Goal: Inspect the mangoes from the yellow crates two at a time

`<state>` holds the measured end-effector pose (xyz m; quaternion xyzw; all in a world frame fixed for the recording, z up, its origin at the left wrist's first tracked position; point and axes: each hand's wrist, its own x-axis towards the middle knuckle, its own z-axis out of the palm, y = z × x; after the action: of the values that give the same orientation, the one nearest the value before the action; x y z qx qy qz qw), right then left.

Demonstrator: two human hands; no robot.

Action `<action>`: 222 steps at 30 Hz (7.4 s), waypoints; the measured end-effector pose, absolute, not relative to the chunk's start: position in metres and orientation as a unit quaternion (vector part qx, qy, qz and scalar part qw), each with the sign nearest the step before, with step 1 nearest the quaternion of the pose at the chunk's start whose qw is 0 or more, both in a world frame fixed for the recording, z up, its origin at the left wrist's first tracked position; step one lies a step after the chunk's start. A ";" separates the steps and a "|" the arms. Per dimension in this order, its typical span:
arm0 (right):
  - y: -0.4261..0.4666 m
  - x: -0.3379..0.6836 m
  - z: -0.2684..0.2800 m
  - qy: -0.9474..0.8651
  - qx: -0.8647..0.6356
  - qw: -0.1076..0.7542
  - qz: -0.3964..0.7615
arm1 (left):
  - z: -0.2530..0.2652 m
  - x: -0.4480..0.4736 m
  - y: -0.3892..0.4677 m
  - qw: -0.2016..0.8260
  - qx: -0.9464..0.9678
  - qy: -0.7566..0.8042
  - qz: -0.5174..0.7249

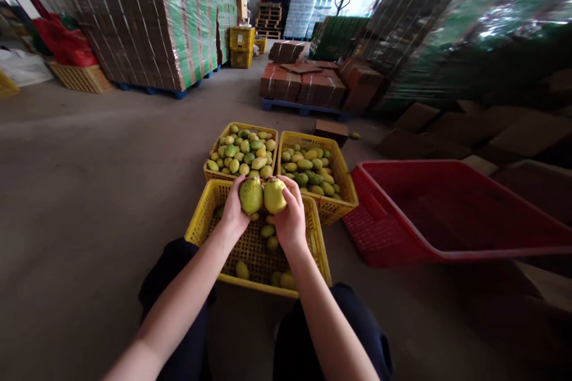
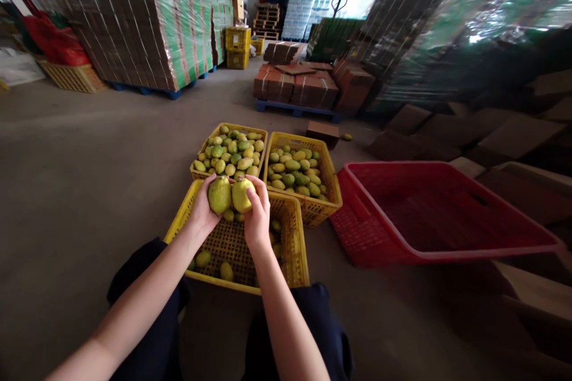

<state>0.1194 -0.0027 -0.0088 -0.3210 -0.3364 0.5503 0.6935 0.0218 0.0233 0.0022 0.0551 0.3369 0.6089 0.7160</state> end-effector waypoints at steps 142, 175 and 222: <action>0.011 0.140 -0.030 -0.083 -0.406 0.570 0.710 | 0.013 -0.002 0.024 0.767 0.001 0.302 0.566; 0.004 0.128 0.001 -0.164 -0.381 0.621 0.665 | 0.015 -0.007 0.016 0.754 0.090 0.247 0.603; -0.012 0.090 -0.017 -0.459 -0.392 0.722 0.337 | -0.006 0.011 0.023 0.794 -0.028 0.251 0.552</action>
<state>0.0900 -0.0117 -0.0171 -0.3925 -0.4591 0.3366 0.7225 0.0112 0.0226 -0.0055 -0.0278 0.2512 0.5523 0.7944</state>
